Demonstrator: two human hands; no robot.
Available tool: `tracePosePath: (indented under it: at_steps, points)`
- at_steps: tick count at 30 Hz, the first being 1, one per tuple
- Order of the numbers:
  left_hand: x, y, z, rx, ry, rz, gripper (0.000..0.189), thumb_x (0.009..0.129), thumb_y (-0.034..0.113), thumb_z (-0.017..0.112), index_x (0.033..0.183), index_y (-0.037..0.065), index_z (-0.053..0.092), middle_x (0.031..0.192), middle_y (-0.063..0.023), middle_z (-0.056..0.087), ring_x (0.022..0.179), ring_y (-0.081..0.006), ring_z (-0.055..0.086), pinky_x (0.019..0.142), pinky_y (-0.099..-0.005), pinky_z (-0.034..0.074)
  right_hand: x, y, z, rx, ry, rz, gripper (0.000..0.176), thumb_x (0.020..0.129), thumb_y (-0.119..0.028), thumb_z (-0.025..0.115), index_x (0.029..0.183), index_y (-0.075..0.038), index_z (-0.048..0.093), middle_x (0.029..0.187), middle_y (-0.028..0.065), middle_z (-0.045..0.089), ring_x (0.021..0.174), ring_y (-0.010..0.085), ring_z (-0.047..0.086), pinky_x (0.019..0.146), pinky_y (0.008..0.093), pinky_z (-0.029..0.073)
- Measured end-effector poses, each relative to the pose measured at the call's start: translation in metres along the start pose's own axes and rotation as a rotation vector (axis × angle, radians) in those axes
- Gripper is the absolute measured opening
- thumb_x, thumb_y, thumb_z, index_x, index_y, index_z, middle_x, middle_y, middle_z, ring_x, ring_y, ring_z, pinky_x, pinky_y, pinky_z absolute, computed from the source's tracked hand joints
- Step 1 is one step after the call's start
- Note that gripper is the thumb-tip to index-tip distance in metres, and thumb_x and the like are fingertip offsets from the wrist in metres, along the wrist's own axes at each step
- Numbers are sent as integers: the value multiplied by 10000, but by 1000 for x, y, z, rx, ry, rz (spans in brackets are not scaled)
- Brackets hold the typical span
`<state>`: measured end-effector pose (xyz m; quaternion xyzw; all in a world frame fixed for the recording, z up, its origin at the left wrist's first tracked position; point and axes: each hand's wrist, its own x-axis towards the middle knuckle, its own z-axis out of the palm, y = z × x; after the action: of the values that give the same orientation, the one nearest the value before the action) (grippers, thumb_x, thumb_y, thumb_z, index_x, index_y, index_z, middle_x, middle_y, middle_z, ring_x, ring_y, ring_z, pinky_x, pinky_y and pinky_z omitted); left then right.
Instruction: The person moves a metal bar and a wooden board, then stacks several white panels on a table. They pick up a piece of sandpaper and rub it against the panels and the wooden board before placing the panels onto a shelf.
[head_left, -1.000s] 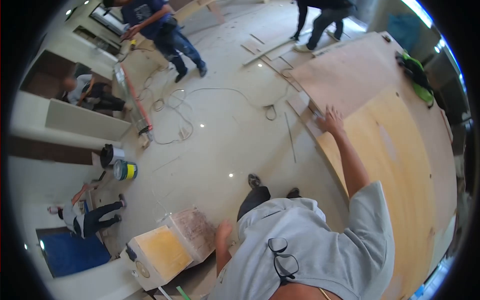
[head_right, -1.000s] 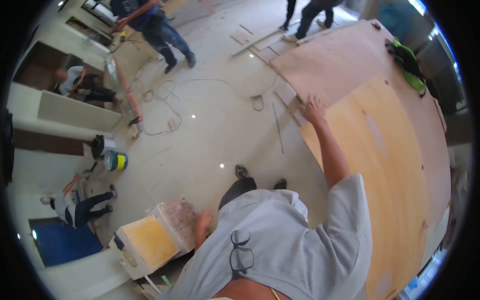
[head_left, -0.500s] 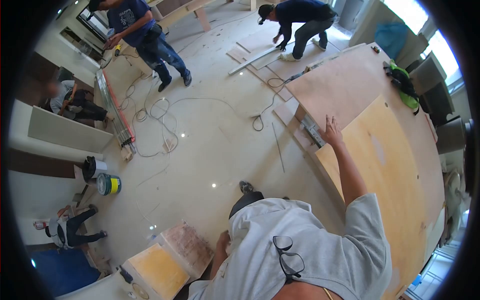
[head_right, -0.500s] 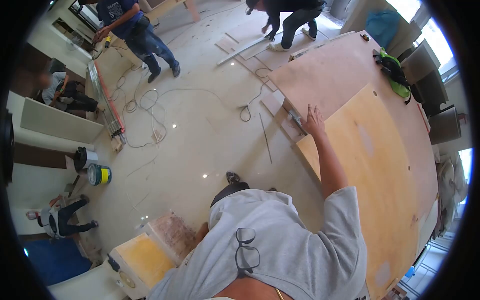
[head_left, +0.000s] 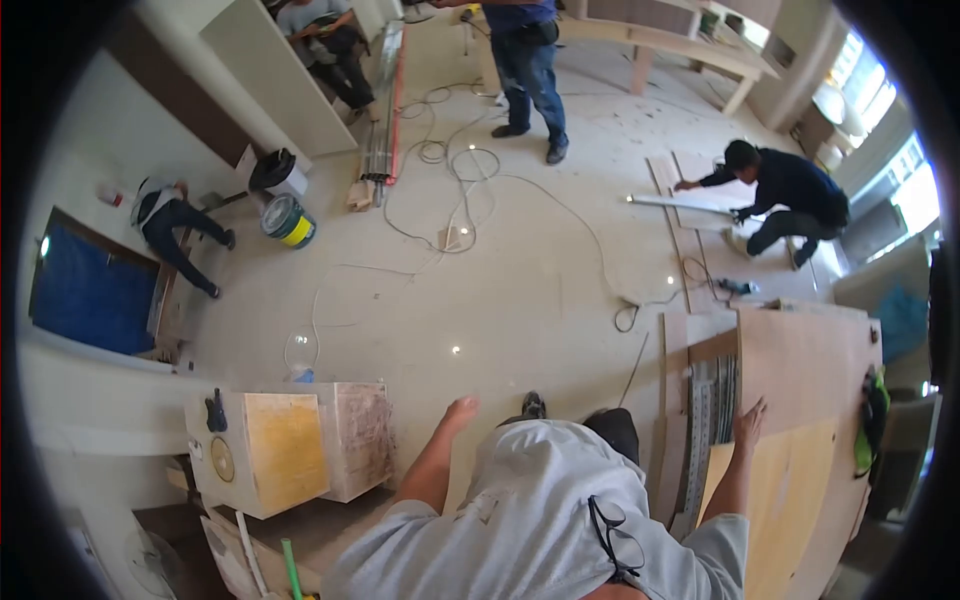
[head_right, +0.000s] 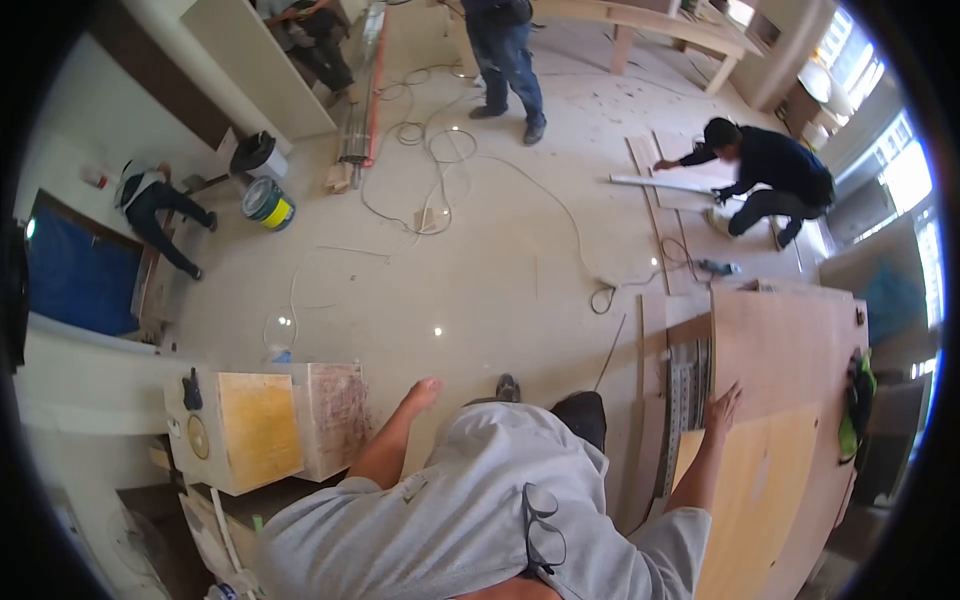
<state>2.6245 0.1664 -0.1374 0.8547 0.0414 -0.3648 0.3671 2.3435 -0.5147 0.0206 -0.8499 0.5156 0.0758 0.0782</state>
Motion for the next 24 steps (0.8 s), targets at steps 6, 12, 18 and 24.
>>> tracePosePath:
  at_steps: [6,12,18,24]
  points:
    - [-58,-57,11,-258,-163,-386,338,894,319,646,1166,118,658,939,-50,656,784,-199,620,670,-394,533,38,17,15,-17,-32,13,1007,852,-569,653,1529,55,244,1576,266,285,1476,395,254,1212,459,227]
    - [-83,-60,26,-215,-210,-395,371,906,308,582,1234,152,657,1079,-94,666,881,-255,655,758,-462,550,56,20,19,-124,-7,92,973,842,-579,679,1495,53,330,1503,309,381,1424,414,349,1161,495,308]
    - [-42,-6,5,-137,-122,-158,365,932,322,586,1199,91,678,950,-110,713,827,-254,667,785,-391,542,41,-7,-16,49,-103,113,1060,831,-589,679,1535,55,216,1556,315,278,1465,428,259,1196,471,252]
    - [-9,207,-50,208,-52,497,261,915,81,556,1128,80,706,1045,-198,690,952,-344,671,851,-397,536,97,20,18,-117,-372,45,1021,846,-621,619,1549,5,224,1513,294,383,1434,384,354,1173,471,301]
